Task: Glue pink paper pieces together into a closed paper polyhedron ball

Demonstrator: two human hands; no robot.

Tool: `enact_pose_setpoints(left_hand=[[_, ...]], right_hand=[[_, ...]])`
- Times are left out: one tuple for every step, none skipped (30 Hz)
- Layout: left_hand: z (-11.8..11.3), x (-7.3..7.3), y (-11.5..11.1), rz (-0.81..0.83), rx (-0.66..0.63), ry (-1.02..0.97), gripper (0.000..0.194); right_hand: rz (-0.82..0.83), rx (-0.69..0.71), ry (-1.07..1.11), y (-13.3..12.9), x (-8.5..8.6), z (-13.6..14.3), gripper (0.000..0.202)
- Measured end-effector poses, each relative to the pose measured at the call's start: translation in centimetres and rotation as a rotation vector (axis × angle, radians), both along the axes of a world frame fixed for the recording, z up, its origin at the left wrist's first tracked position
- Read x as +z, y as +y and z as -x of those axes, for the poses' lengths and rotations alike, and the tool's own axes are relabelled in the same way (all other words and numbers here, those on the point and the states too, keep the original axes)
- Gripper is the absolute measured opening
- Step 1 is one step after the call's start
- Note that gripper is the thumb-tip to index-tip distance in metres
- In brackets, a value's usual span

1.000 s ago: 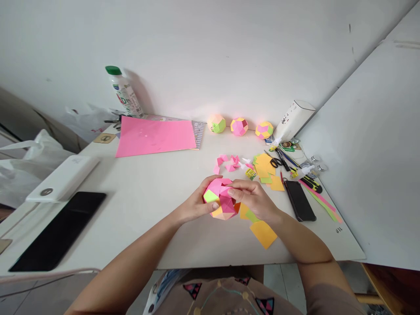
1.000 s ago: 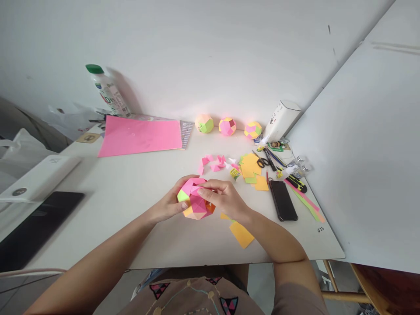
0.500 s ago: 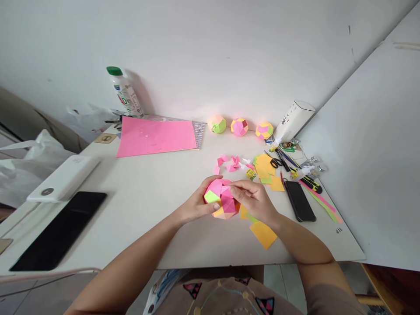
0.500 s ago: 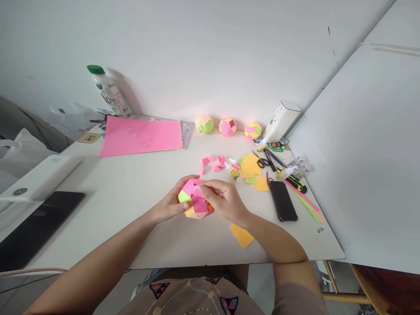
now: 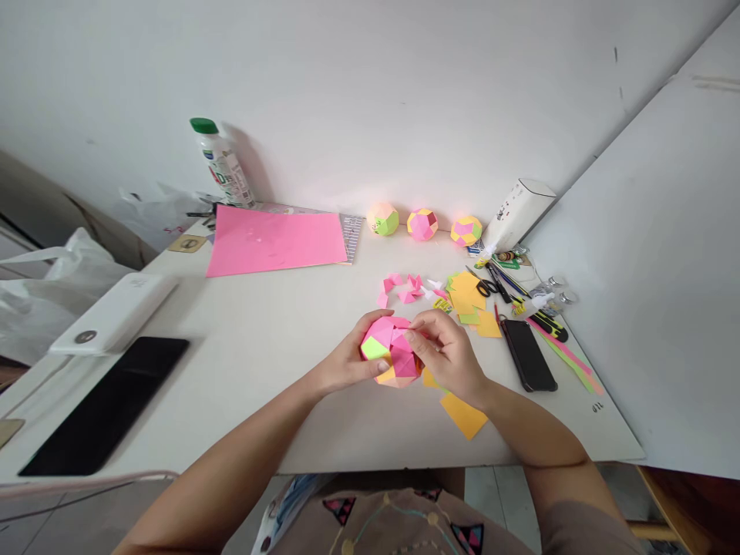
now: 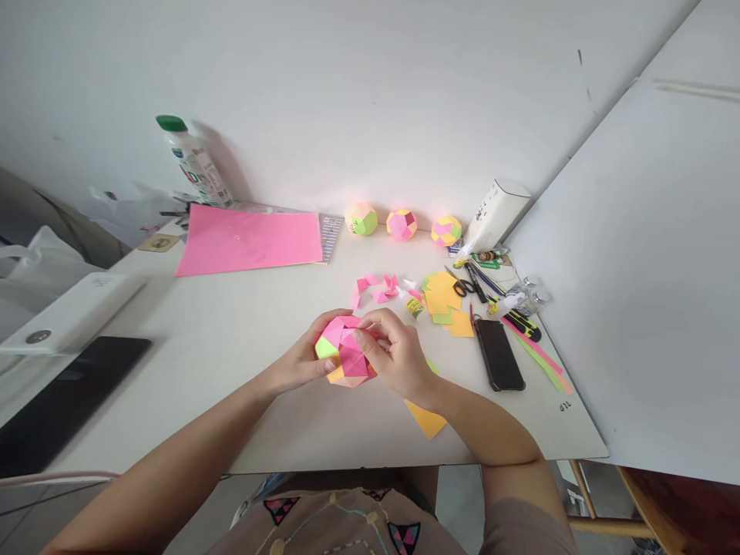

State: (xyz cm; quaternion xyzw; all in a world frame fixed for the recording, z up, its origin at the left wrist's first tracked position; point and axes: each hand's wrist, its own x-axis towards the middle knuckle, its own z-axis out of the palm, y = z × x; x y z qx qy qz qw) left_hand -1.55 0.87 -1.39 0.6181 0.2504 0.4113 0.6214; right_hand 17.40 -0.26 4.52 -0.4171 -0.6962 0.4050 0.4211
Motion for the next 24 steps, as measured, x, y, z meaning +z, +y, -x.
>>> enact_pose_setpoints(left_hand=[[0.02, -0.04, 0.01, -0.001, -0.001, -0.003, 0.068], [0.04, -0.09, 0.01, 0.002, -0.004, -0.008, 0.068], [0.06, -0.12, 0.01, 0.007, -0.008, -0.015, 0.069], [0.08, -0.15, 0.01, 0.011, -0.012, -0.019, 0.07], [0.09, -0.17, 0.01, 0.012, -0.012, -0.02, 0.07], [0.09, -0.18, 0.01, 0.006, -0.007, -0.017, 0.071], [0.09, -0.18, 0.01, -0.005, 0.001, -0.01, 0.071], [0.09, -0.16, 0.02, -0.019, 0.009, -0.003, 0.071], [0.08, -0.14, 0.03, -0.032, 0.014, 0.004, 0.07], [0.08, -0.12, 0.03, -0.042, 0.017, 0.009, 0.07], [0.07, -0.1, 0.04, -0.051, 0.02, 0.013, 0.069], [0.07, -0.08, 0.04, -0.059, 0.022, 0.018, 0.069], [0.07, -0.06, 0.03, -0.068, 0.029, 0.026, 0.069], [0.06, -0.05, 0.03, -0.08, 0.041, 0.035, 0.068], [0.05, -0.04, 0.02, -0.093, 0.055, 0.044, 0.069], [0.04, -0.03, 0.01, -0.105, 0.067, 0.053, 0.069], [0.02, -0.02, 0.0, -0.115, 0.074, 0.059, 0.07], [-0.01, -0.02, 0.0, -0.124, 0.077, 0.062, 0.07], [-0.03, -0.01, 0.01, -0.134, 0.077, 0.065, 0.071], [-0.05, -0.02, 0.02, -0.145, 0.073, 0.068, 0.071], [-0.06, -0.05, 0.05, -0.16, 0.07, 0.073, 0.072], [-0.06, -0.1, 0.09, -0.178, 0.072, 0.08, 0.072], [-0.05, -0.16, 0.13, -0.198, 0.077, 0.092, 0.072], [-0.04, -0.25, 0.18, -0.22, 0.085, 0.108, 0.073]], right_hand=[[0.054, 0.018, 0.013, 0.05, 0.03, -0.05, 0.014], [0.113, 0.037, 0.026, 0.1, 0.08, -0.1, 0.016], [0.172, 0.057, 0.04, 0.15, 0.12, -0.16, 0.018], [0.222, 0.074, 0.053, 0.19, 0.17, -0.21, 0.02], [0.259, 0.087, 0.066, 0.22, 0.2, -0.25, 0.021], [0.283, 0.095, 0.077, 0.24, 0.23, -0.28, 0.022], [0.295, 0.097, 0.085, 0.24, 0.24, -0.3, 0.022], [0.3, 0.096, 0.089, 0.22, 0.25, -0.31, 0.023], [0.298, 0.092, 0.087, 0.19, 0.26, -0.3, 0.024], [0.292, 0.088, 0.082, 0.15, 0.26, -0.3, 0.024], [0.287, 0.083, 0.073, 0.1, 0.26, -0.29, 0.025], [0.286, 0.08, 0.063, 0.06, 0.27, -0.29, 0.026], [0.286, 0.078, 0.052, 0.03, 0.28, -0.29, 0.027], [0.289, 0.076, 0.042, 0.02, 0.28, -0.3, 0.027], [0.294, 0.074, 0.034, 0.02, 0.29, -0.31, 0.027], [0.302, 0.073, 0.028, 0.05, 0.31, -0.33, 0.028], [0.313, 0.075, 0.024, 0.09, 0.33, -0.36, 0.028], [0.326, 0.08, 0.022, 0.14, 0.36, -0.39, 0.029], [0.343, 0.085, 0.021, 0.2, 0.4, -0.41, 0.029], [0.364, 0.092, 0.022, 0.26, 0.45, -0.44, 0.03], [0.385, 0.097, 0.022, 0.31, 0.52, -0.46, 0.03], [0.405, 0.102, 0.021, 0.35, 0.58, -0.48, 0.03], [0.422, 0.108, 0.02, 0.38, 0.64, -0.5, 0.031], [0.436, 0.115, 0.015, 0.4, 0.67, -0.51, 0.031]])
